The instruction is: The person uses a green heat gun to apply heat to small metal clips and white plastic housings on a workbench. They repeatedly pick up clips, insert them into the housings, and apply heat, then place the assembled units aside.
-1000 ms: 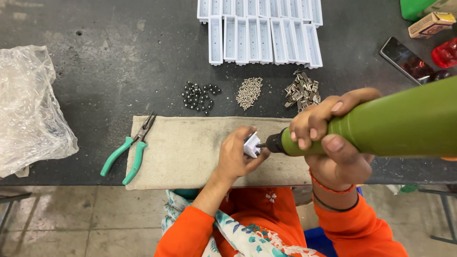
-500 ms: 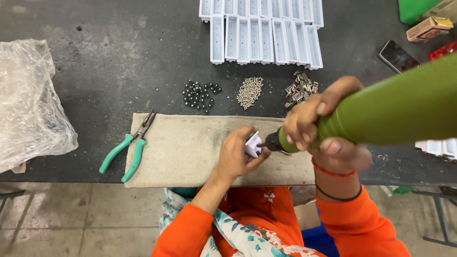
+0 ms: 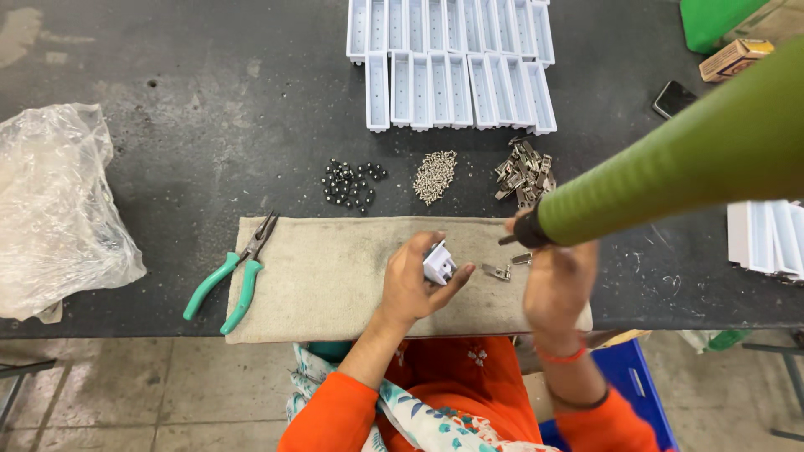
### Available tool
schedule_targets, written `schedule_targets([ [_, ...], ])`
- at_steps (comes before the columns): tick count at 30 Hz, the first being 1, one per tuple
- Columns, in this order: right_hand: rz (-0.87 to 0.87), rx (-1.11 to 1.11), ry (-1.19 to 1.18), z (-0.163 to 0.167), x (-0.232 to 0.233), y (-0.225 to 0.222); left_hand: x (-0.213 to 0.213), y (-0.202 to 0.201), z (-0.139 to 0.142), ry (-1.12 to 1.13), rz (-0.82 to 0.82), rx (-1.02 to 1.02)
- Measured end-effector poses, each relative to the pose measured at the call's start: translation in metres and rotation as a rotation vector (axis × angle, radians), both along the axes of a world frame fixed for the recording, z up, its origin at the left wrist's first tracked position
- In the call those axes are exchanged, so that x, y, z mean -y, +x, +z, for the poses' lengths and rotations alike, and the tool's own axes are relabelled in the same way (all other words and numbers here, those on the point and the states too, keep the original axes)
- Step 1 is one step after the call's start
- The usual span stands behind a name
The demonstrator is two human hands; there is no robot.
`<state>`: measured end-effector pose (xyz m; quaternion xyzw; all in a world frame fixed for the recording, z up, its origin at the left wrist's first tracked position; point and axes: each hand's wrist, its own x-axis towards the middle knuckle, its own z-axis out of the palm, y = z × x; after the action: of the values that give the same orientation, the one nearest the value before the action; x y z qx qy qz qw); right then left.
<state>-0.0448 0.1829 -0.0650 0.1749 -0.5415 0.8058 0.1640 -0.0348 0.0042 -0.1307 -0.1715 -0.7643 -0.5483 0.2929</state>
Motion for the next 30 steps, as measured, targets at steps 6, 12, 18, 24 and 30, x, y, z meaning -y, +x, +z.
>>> schedule_targets([
  [6, -0.08, -0.038, 0.583, -0.04, 0.011, 0.046, 0.0, -0.001, -0.004, -0.017, -0.008, 0.005],
  [12, -0.135, -0.26, 0.962, -0.02, 0.018, 0.037, 0.003, -0.002, -0.011, -0.017, -0.013, -0.032],
  [18, -0.223, -0.168, 0.965, -0.017, 0.021, 0.027, 0.001, -0.003, -0.011, -0.036, 0.013, -0.045],
  [24, -0.159, 0.056, 0.622, 0.034, 0.005, 0.047, 0.001, -0.001, -0.014, -0.004, 0.02, 0.001],
  [30, -0.187, -0.584, 0.457, 0.116, -0.045, 0.095, 0.006, 0.001, -0.023, 0.065, -0.038, 0.13],
])
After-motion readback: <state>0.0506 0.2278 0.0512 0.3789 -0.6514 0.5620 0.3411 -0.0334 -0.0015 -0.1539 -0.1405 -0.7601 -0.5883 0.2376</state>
